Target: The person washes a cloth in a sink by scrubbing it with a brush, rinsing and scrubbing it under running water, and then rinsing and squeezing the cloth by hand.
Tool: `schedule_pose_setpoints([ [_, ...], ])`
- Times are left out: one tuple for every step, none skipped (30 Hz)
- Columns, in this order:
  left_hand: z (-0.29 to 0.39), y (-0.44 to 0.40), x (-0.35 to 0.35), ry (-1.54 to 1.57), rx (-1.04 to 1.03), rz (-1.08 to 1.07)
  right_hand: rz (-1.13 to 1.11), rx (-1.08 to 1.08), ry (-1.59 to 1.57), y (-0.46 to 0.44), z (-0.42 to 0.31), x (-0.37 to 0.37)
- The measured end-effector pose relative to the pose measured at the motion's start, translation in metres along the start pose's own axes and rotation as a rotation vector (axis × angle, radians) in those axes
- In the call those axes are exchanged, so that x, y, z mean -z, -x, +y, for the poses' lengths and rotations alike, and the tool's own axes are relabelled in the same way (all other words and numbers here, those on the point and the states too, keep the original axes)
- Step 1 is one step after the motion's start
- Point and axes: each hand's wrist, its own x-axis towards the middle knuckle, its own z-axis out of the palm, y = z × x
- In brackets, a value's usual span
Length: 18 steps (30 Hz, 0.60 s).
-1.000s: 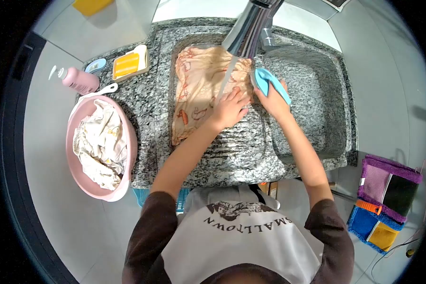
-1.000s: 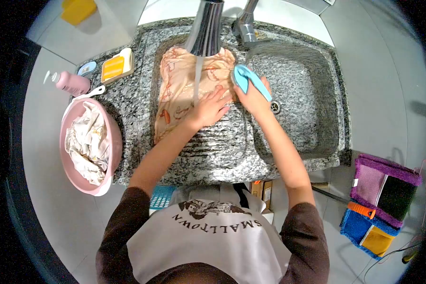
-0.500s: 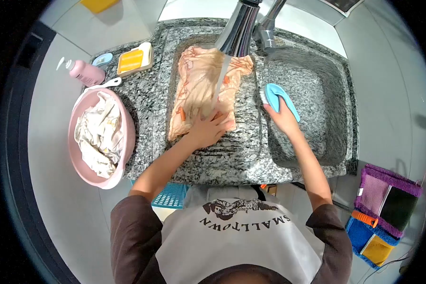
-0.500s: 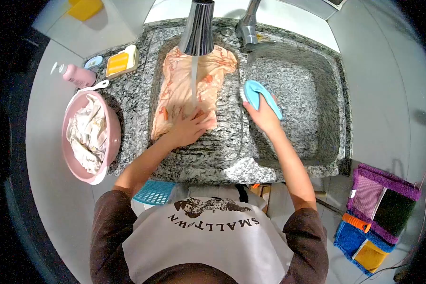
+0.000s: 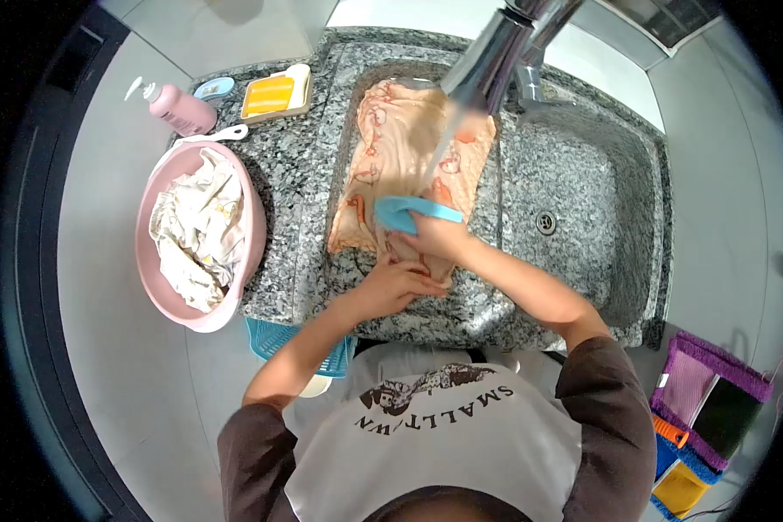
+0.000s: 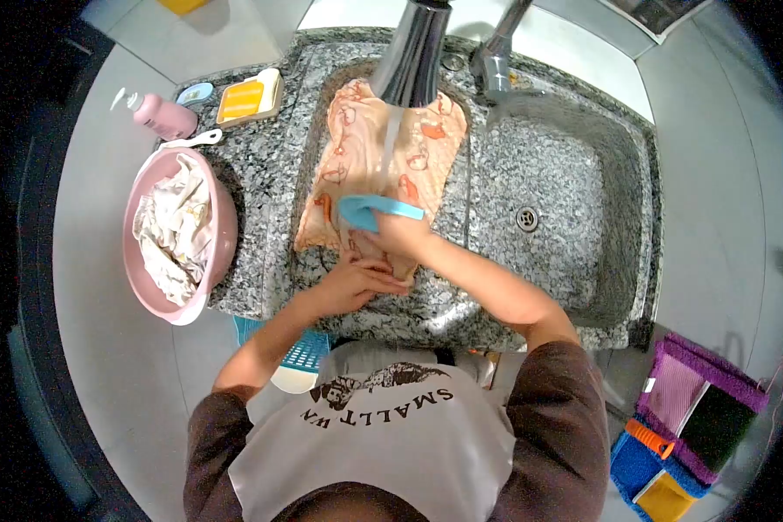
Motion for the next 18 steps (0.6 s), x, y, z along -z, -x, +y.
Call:
schedule_pose_setpoints([
  [-0.002, -0.002, 0.001, 0.062, 0.077, -0.066, 0.034, -0.024, -0.074, -0.013, 0.017, -0.007],
  [-0.002, -0.003, 0.002, 0.064, 0.078, -0.065, -0.08, -0.22, -0.16, -0.034, 0.017, 0.017],
  [-0.002, -0.005, 0.001, 0.085, 0.075, -0.049, -0.082, -0.215, -0.159, -0.048, 0.031, 0.015],
  [-0.002, -0.007, 0.002, 0.105, 0.072, -0.033, -0.066, -0.231, -0.071, -0.059, 0.045, 0.01],
  [0.0, -0.005, 0.001, 0.13, 0.072, -0.023, -0.055, -0.251, 0.012, -0.063, 0.047, 0.011],
  [0.001, -0.002, 0.001, 0.133, 0.074, -0.022, -0.091, -0.246, 0.165, -0.064, 0.048, 0.017],
  [0.002, 0.0, 0.004, 0.183, 0.052, 0.033, -0.092, -0.243, 0.166, -0.057, 0.044, 0.008],
  [0.002, -0.001, 0.005, 0.235, 0.028, 0.094, 0.016, 0.004, 0.106, -0.038, 0.039, -0.007],
  [0.003, 0.002, 0.001, 0.243, 0.03, 0.098, 0.066, 0.122, 0.069, -0.023, 0.029, -0.009],
  [0.004, 0.006, -0.004, 0.183, 0.013, 0.121, 0.112, 0.242, 0.037, -0.007, 0.019, -0.011],
  [0.004, 0.006, -0.007, 0.12, -0.008, 0.149, -0.04, 0.095, 0.09, 0.002, 0.007, 0.004],
  [0.003, 0.004, -0.006, 0.119, -0.008, 0.157, -0.189, -0.048, 0.145, 0.003, 0.004, 0.014],
  [0.0, 0.001, -0.005, 0.109, 0.031, 0.102, -0.093, 0.03, 0.076, -0.013, 0.041, -0.009],
  [0.003, 0.001, -0.006, 0.114, 0.072, 0.036, -0.035, -0.003, 0.092, -0.034, 0.07, -0.019],
  [0.005, 0.001, -0.005, 0.119, 0.075, 0.033, 0.021, -0.037, 0.105, -0.055, 0.099, -0.03],
  [0.005, -0.002, -0.001, 0.122, 0.059, 0.061, 0.054, -0.16, 0.218, -0.071, 0.112, -0.026],
  [0.007, -0.002, 0.0, 0.131, 0.045, 0.083, 0.051, -0.16, 0.218, -0.07, 0.113, -0.019],
  [0.008, -0.001, -0.001, 0.134, 0.045, 0.083, 0.063, -0.2, 0.218, -0.071, 0.113, -0.01],
])
